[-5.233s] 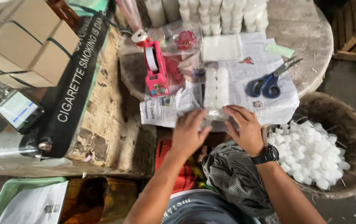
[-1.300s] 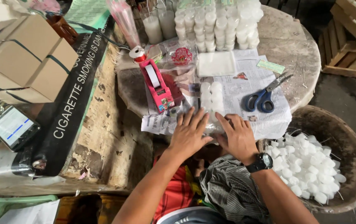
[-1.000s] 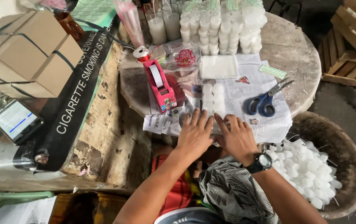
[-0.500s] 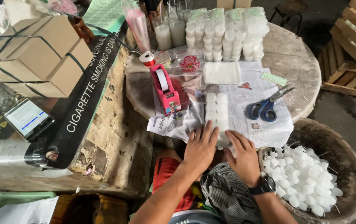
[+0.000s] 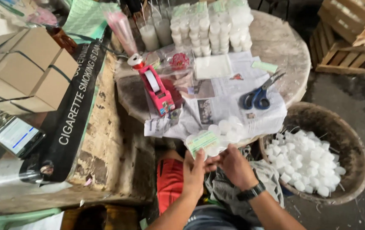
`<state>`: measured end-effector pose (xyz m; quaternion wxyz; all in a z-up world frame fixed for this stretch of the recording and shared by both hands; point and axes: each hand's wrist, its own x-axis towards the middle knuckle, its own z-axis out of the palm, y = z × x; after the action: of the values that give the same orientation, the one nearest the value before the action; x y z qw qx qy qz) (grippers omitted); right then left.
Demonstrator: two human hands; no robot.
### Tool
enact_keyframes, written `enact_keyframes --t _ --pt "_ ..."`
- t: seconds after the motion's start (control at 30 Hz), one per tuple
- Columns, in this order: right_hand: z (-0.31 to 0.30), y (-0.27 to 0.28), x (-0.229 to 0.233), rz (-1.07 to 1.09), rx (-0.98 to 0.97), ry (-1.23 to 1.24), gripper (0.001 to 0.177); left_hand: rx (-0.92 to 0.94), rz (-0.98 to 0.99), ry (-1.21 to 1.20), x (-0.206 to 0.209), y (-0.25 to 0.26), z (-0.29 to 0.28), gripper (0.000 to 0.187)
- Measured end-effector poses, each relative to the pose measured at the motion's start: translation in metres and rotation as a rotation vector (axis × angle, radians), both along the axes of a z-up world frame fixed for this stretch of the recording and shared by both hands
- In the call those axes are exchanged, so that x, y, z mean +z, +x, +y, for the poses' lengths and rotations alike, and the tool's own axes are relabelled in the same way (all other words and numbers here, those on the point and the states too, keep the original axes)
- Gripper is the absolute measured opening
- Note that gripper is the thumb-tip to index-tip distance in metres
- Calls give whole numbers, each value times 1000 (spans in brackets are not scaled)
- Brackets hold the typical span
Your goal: Packaging small white candles into plastic sleeves and sealing them with tape
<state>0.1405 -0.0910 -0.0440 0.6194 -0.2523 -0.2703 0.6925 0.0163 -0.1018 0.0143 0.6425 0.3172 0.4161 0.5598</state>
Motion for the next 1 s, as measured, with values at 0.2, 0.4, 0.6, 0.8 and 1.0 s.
enact_keyframes --t 0.2,0.4,0.6,0.8,1.0 --pt "-5 -7 31 -89 -178 -125 35 -205 16 -112 -33 -11 0 48" --pt "-8 5 48 -145 -246 -262 69 -330 11 -135 -54 -13 0 60" --pt "-15 21 38 -56 -126 226 40 -298 -135 109 -62 -10 1 51" --pt "-12 35 79 -224 -247 339 42 -322 -263 280 -72 -13 3 56" --pt "-13 37 104 -272 -279 227 55 -289 69 353 -52 -12 1 57"
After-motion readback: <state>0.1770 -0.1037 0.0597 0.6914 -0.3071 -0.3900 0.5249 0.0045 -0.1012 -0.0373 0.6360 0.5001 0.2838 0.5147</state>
